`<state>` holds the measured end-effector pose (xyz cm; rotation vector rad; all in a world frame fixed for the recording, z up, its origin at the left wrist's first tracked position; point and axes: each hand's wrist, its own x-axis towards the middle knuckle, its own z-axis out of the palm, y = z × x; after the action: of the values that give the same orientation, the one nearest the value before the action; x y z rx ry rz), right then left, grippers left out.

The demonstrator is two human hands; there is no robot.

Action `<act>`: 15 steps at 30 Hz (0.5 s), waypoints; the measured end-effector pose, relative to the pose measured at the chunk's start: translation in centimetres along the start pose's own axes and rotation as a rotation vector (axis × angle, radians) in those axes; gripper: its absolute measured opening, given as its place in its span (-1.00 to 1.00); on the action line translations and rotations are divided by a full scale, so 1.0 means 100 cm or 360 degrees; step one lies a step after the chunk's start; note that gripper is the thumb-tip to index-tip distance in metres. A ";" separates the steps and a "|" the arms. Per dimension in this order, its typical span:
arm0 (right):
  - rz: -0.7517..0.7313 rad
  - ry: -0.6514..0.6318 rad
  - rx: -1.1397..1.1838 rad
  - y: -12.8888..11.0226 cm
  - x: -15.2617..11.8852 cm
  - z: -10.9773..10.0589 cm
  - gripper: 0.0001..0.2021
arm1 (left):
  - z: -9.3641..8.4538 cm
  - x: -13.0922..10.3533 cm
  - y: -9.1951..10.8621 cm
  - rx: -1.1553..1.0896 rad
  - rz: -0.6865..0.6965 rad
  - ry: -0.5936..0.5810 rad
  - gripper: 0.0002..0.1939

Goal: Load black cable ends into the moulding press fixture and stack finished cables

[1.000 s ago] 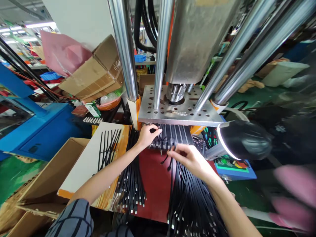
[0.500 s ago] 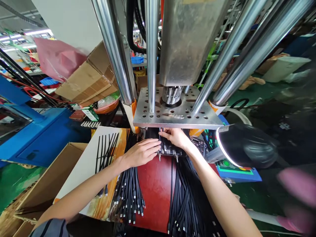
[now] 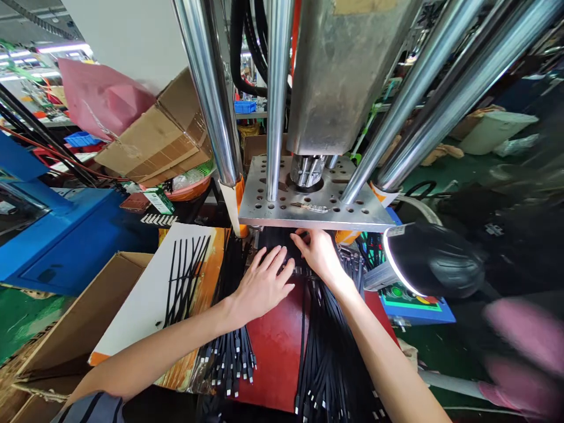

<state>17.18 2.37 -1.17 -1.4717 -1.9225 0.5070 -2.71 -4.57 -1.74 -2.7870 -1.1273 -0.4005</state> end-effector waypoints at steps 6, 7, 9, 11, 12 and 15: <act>-0.0138 -0.0129 -0.0510 -0.016 -0.049 -0.010 -0.50 | -0.005 0.006 -0.002 -0.0264 -0.0073 -0.0090 -0.24; -0.0135 -0.0143 -0.0602 -0.017 -0.050 -0.009 -0.48 | -0.005 0.011 -0.008 -0.0306 -0.0078 -0.0102 -0.24; -0.0118 -0.0148 -0.0760 -0.020 -0.041 -0.004 -0.47 | -0.004 0.023 -0.022 -0.0344 -0.0090 -0.0116 -0.29; -0.0096 -0.0132 -0.0871 -0.020 -0.024 0.001 -0.47 | -0.001 0.037 -0.035 -0.0339 -0.0084 -0.0119 -0.34; -0.0094 -0.0125 -0.0907 -0.019 -0.015 0.003 -0.49 | 0.001 0.043 -0.041 -0.0328 -0.0082 -0.0112 -0.36; -0.0168 -0.0118 -0.0951 -0.012 0.010 0.007 -0.54 | 0.006 0.058 -0.050 -0.0312 -0.0095 -0.0079 -0.45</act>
<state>15.67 3.05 -0.61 -1.7059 -2.3190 -0.0808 -2.11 3.03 -0.73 -2.9515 -1.2480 -0.4742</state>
